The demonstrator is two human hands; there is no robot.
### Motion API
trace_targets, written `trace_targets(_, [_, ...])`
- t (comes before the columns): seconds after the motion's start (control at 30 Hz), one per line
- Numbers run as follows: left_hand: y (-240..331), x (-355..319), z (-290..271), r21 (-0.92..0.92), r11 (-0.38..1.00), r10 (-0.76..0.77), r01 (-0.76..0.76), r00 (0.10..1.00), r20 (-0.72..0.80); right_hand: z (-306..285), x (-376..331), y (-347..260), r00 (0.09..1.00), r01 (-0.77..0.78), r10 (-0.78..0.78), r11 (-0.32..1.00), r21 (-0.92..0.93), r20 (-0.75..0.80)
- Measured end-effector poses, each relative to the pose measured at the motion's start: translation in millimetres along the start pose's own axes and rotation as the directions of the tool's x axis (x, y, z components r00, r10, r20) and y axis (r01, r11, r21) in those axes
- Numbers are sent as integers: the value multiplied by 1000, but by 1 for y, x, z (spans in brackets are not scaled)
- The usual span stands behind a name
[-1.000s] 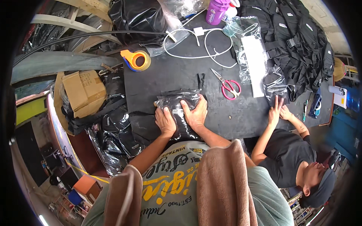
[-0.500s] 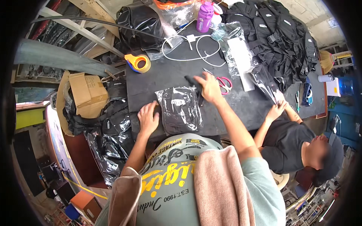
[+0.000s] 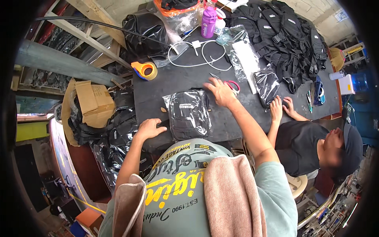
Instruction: The person packs black pouches by folding their straps, inserting the pouches into plastic sleeves by hand, trimming with scissors, and stacking the packaged pouches into a bin.
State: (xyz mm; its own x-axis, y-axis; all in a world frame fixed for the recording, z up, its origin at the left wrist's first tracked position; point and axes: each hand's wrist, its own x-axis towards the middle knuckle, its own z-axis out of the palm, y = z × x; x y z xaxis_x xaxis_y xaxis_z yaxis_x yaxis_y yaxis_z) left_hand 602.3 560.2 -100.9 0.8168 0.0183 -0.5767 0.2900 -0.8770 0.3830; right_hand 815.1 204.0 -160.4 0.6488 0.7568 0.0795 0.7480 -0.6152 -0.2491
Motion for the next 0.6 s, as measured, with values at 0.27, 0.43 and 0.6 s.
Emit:
trace_targets(0.27, [-8, 2, -14, -14, 999, -42, 44, 993, 108, 23, 6, 21, 977, -55, 19, 984, 168, 210])
trace_targets(0.43, [-19, -1, -12, -164, 986, 13, -2, 998, 61, -11, -30, 25, 980, -142, 84, 932, 335, 181])
trace_targets(0.6, [8, 8, -16, -651, 738, -50, 177, 977, 208, -61, -32, -13, 806, -342, 199, 925, 164, 557])
